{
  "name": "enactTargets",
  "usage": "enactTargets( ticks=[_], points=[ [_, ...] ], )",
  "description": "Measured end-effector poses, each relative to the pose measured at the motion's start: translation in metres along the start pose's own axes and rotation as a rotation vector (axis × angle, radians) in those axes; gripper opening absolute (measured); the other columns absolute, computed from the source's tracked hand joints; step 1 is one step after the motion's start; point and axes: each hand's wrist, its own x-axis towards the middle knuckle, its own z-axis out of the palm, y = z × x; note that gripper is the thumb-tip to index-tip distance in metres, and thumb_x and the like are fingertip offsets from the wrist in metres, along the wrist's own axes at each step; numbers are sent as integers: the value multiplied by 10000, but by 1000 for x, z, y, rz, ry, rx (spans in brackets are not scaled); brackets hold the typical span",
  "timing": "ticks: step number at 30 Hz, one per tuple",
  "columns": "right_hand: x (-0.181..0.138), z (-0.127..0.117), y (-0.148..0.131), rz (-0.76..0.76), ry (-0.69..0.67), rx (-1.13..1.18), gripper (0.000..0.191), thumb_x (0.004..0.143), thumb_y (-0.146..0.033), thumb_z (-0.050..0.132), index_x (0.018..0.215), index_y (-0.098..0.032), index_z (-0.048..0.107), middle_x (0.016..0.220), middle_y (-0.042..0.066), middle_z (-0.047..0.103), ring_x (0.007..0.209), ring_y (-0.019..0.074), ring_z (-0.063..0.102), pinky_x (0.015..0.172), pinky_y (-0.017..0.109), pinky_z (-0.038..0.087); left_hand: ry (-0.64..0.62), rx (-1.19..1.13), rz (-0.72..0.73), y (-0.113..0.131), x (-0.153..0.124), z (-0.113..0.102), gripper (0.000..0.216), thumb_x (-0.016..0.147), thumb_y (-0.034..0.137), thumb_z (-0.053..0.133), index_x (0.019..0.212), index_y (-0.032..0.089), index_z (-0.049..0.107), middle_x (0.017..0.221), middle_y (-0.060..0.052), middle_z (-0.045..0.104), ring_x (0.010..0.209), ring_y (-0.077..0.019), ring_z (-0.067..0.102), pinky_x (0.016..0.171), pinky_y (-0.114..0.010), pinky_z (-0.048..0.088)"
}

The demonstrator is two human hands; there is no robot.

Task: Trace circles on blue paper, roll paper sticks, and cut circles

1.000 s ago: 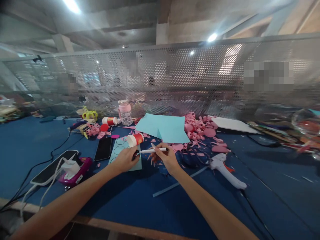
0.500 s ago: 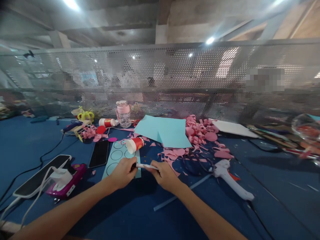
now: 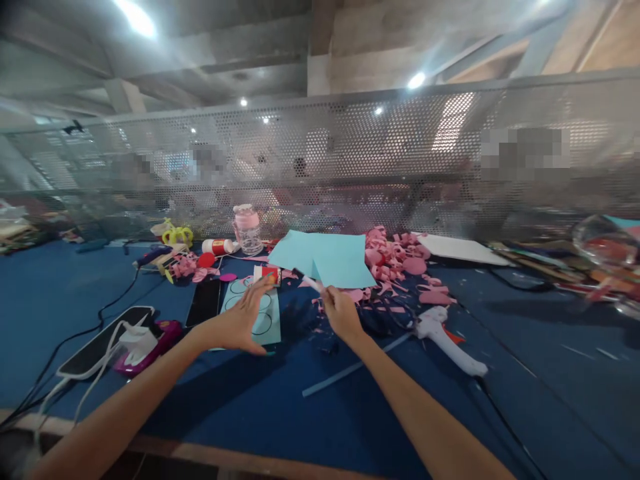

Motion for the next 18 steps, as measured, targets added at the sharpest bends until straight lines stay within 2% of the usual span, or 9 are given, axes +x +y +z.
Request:
enactTargets(
  ticks=[2,4,6,9,12,15,18],
  points=[
    [2,-4,10,60,90,-13,378,866,-442,291,578,-220,395,462,0,474,463,150,469,502,259,287,-163,42,-49,-8,-2,-4,1105,520,474,727,1381,179,99,1469,-187,24,1345,-367,-2,1042,-532,180],
    [2,-6,14,66,106,-36,378,870,-437,292,576,-222,392,456,-1,478,468,154,480,509,260,293,-231,121,-94,-16,1,-5,1042,542,415,715,1387,210,140,1483,-156,29,1342,-378,-30,1038,-559,146],
    [1,-5,15,45,82,-63,369,872,-434,303,586,-222,398,458,-3,480,463,155,480,503,259,285,-218,223,-123,-23,8,-3,976,552,328,700,1379,232,190,1487,-130,67,1340,-386,2,1021,-597,128],
    [0,-1,15,9,31,-122,367,883,-430,311,606,-215,419,470,1,492,461,154,488,496,254,273,-185,340,-165,-32,21,6,877,602,178,615,1378,228,209,1468,-124,180,1325,-369,158,995,-616,176],
    [-1,-1,13,-23,-17,-213,376,906,-406,289,667,-194,486,534,31,555,520,167,540,517,252,290,-70,491,-222,-44,35,17,805,657,40,488,1390,215,207,1459,-131,212,1319,-367,180,984,-622,189],
    [-3,-4,3,-67,-138,-335,347,912,-376,313,785,-168,559,674,74,637,636,189,595,558,251,319,-32,573,-272,-61,50,19,749,719,15,430,1394,263,218,1467,-108,201,1327,-373,148,977,-628,190],
    [-9,-3,-16,-27,-226,-450,328,917,-363,320,856,-163,573,779,96,663,732,204,619,590,252,340,-11,607,-433,-78,68,10,679,797,51,388,1396,306,196,1482,-71,156,1353,-299,106,1029,-583,113]
  ],
)
